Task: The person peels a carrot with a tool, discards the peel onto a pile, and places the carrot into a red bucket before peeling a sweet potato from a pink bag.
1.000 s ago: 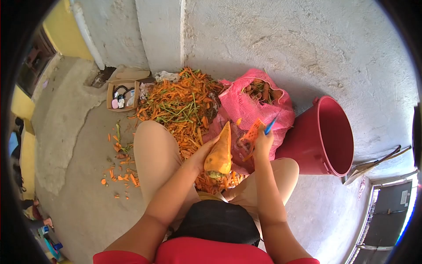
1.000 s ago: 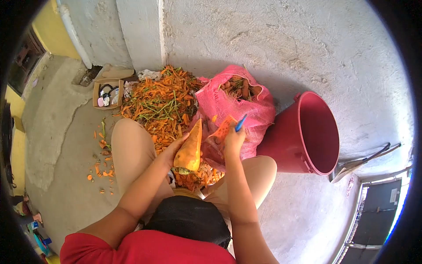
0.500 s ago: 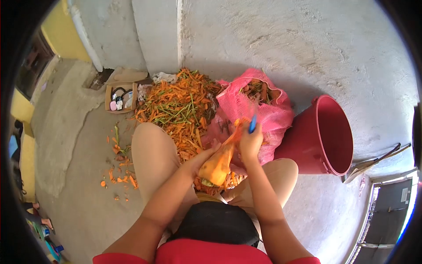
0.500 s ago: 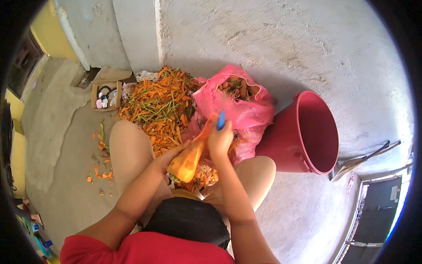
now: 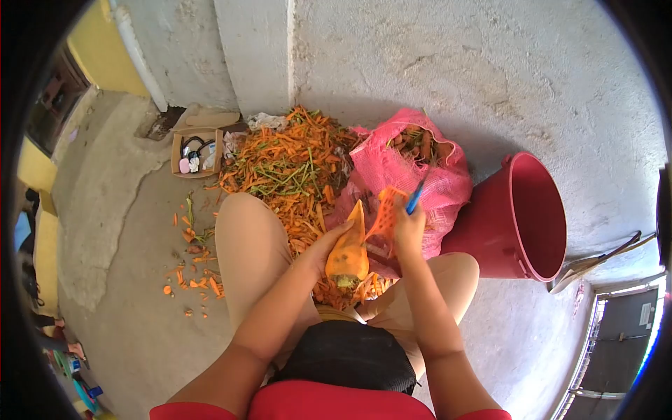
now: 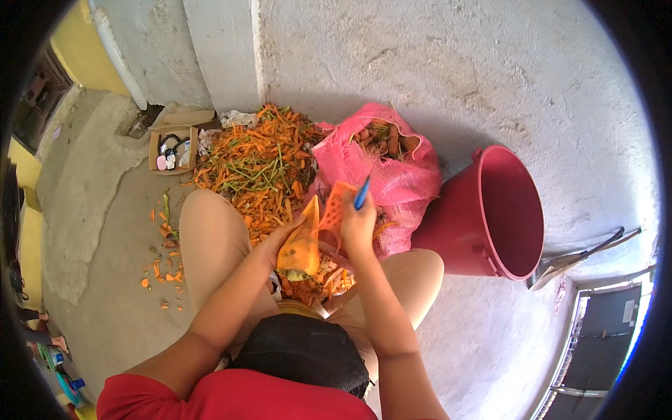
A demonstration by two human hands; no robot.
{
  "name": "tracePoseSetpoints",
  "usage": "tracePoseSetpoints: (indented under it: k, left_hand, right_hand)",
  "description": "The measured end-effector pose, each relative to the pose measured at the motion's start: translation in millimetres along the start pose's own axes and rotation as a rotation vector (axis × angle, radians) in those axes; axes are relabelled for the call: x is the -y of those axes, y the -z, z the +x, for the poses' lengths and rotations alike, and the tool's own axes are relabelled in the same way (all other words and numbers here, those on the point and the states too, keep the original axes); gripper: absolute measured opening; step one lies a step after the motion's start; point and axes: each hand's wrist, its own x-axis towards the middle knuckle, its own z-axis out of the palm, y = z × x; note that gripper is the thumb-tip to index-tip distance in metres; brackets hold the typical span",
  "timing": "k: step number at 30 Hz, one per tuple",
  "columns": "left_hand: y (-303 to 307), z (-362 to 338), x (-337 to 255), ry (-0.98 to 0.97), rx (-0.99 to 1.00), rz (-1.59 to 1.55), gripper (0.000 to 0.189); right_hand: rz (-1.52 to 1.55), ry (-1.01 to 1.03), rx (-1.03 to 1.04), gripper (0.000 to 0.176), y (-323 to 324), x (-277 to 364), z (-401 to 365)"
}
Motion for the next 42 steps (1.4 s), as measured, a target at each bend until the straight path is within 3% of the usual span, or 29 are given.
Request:
tracePoseSetpoints:
  k: [3, 5, 11, 17, 20, 22, 23, 24, 26, 29, 31, 34, 38, 42]
  left_hand:
    - [-13.0, -4.6, 1.9, -0.026, 0.076, -0.063, 0.038]
    - [-15.4, -5.2, 2.6, -0.054, 0.097, -0.110, 0.040]
    - [-3.2, -0.2, 7.8, -0.060, 0.075, -0.067, 0.043]
    - [-15.0, -2.9, -0.6, -0.035, 0.071, -0.133, 0.042]
    - [-17.2, -13.2, -3.9, 0.000, 0.123, -0.102, 0.040]
    - [-22.9, -25.5, -2.3, 0.025, 0.163, 0.019, 0.040]
    - [-20.3, -26.4, -0.4, 0.041, 0.130, 0.026, 0.040]
    - [-15.5, -26.1, 3.6, 0.059, 0.093, 0.030, 0.040]
    - [-10.3, -17.3, 9.1, 0.077, -0.054, 0.058, 0.039]
    - [-13.3, -7.8, 8.6, 0.009, -0.107, 0.024, 0.040]
    - [-1.3, 4.8, 10.1, -0.046, -0.202, 0.183, 0.039]
    - [11.1, 14.1, 13.7, -0.165, -0.407, 0.462, 0.037]
    - [2.5, 3.7, 6.3, -0.064, -0.228, 0.142, 0.039]
    - [-12.5, -2.6, 5.0, -0.035, -0.072, 0.020, 0.039]
  right_hand:
    - [0.020, 0.042, 0.139, 0.011, -14.5, 22.8, -36.8]
    - [-0.132, 0.197, 0.129, 0.015, -17.4, 14.3, -46.8]
    - [-0.454, 0.195, 0.045, 0.018, -15.5, 18.0, -57.9]
    - [-0.354, 0.074, 0.061, 0.014, -17.1, 7.3, -32.4]
    - [-0.207, 0.179, -0.068, 0.014, -14.8, -44.1, -7.1]
    - [-0.145, -0.147, -0.280, 0.014, 16.9, -39.5, 24.3]
    - [0.337, -0.074, -0.271, 0.015, 42.2, -76.7, 51.0]
    - [0.203, -0.045, -0.392, 0.013, 47.6, -46.5, 46.6]
    - [0.203, -0.012, -0.356, 0.012, 56.0, -36.4, 43.1]
    - [0.132, -0.028, -0.275, 0.013, 47.9, -23.4, 25.9]
    - [0.055, -0.028, -0.191, 0.016, 29.1, -25.5, 12.6]
    - [-0.357, 0.051, -0.130, 0.020, 7.3, -12.6, -11.6]
    - [-0.278, -0.041, 0.007, 0.023, -5.5, 6.2, -31.7]
    - [-0.232, 0.052, 0.029, 0.021, -12.3, 4.0, -40.1]
